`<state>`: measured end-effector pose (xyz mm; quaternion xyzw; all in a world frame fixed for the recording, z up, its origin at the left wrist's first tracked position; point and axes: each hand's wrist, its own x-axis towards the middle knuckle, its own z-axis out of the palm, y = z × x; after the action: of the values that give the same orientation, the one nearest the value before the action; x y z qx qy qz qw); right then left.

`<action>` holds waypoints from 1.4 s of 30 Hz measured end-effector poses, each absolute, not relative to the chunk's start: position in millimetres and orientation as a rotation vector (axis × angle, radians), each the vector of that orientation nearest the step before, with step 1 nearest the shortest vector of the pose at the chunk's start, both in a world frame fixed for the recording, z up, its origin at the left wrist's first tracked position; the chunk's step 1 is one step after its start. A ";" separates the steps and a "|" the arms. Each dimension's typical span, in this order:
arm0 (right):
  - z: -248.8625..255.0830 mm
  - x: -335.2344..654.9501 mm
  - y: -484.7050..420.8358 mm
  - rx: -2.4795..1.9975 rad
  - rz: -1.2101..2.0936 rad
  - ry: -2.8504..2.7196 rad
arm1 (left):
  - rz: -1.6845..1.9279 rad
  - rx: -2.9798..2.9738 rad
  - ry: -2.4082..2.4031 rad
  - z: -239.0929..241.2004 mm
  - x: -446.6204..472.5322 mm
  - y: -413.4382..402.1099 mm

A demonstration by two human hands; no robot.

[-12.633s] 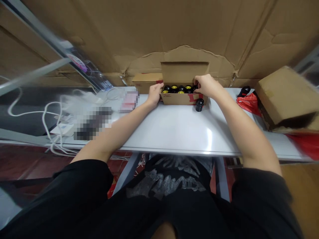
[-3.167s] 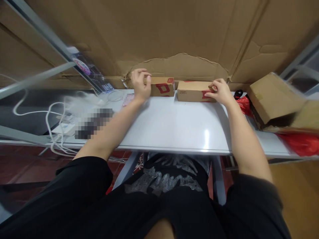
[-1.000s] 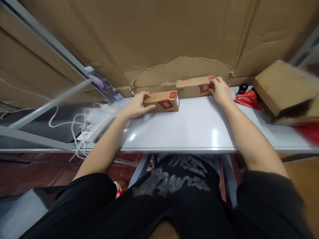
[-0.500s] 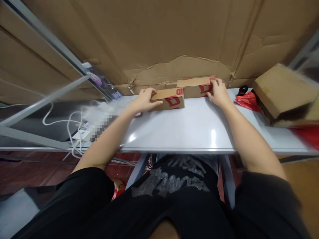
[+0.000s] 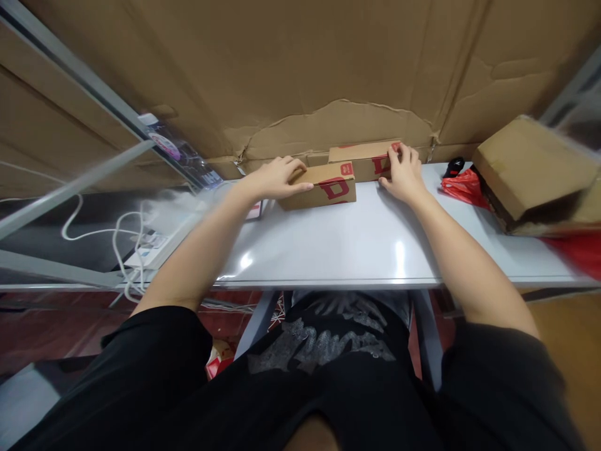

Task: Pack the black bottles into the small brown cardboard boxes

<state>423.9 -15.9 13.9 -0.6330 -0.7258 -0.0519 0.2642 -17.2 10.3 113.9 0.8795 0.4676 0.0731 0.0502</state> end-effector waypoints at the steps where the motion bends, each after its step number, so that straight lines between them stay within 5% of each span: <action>1: 17.1 421.0 -19.3 -1.701 -0.149 -1.965 | 0.196 2.677 1.369 118.0 -15.8 15.3; 21: 45.4 357.0 -64.0 -1.421 -0.095 -2.123 | 0.325 2.703 1.315 139.4 -6.2 27.7; 30: 37.6 326.1 -75.0 -1.438 -0.273 -2.285 | 0.899 2.538 1.874 159.5 30.0 18.6; 42: 26.8 347.2 -60.4 -1.490 -0.521 -2.052 | 0.553 2.600 1.793 171.4 4.1 15.2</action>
<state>347.2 -60.4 26.8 -0.5537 -0.7626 -0.1937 0.2727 4.1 15.2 171.4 0.8105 0.5588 0.1724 -0.0323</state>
